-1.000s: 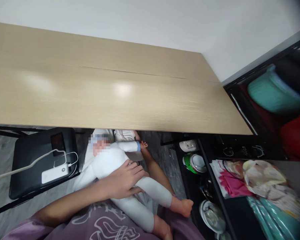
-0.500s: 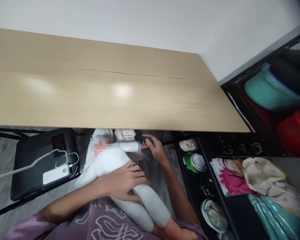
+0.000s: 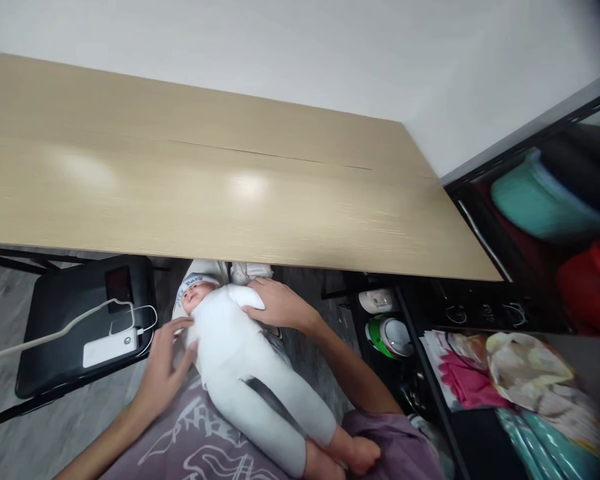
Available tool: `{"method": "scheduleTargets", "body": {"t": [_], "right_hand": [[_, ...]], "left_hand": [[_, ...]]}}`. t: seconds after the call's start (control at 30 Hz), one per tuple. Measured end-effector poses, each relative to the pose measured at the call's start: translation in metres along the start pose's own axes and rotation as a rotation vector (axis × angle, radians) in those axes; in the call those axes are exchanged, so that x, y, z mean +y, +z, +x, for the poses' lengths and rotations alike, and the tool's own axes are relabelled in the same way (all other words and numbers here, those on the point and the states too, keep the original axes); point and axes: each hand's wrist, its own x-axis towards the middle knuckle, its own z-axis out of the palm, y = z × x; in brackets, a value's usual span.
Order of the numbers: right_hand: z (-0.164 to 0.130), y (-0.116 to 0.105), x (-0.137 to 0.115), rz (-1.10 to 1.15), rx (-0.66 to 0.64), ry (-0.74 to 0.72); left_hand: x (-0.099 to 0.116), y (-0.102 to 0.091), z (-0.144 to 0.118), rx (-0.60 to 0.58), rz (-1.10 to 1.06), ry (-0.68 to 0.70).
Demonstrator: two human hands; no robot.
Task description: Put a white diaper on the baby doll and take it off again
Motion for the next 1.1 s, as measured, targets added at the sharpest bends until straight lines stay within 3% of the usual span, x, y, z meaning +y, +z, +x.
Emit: {"method": "scheduleTargets", "body": {"t": [0.1,0.2,0.4,0.57,0.7,0.77,0.9,1.1], "right_hand": [[0.003,-0.008,-0.009,-0.049,-0.016,-0.047],[0.004,-0.016,-0.014,-0.065,-0.027,-0.104],[-0.027,-0.047,-0.032,-0.106,0.038,-0.258],[-0.080,-0.082,-0.048,-0.117,0.210,-0.207],[-0.099,-0.095,-0.036,-0.155,0.390,-0.133],[-0.094,-0.095,-0.019,-0.177,0.455,-0.075],[-0.066,-0.089,0.025,-0.177,0.568,0.014],[-0.018,-0.076,0.085,-0.156,0.745,0.114]], "left_hand": [[-0.039,-0.008,-0.009,-0.089,-0.022,-0.304],[-0.049,-0.013,-0.012,-0.151,-0.032,-0.333],[-0.030,-0.021,-0.022,-0.207,-0.211,-0.251],[0.004,-0.049,-0.022,-0.161,-0.177,-0.103],[0.042,-0.072,0.021,-0.107,0.022,0.151],[0.058,-0.079,0.055,-0.146,0.081,0.211],[0.079,-0.084,0.127,-0.208,0.151,0.260],[0.084,-0.085,0.221,-0.147,0.314,0.371]]}}
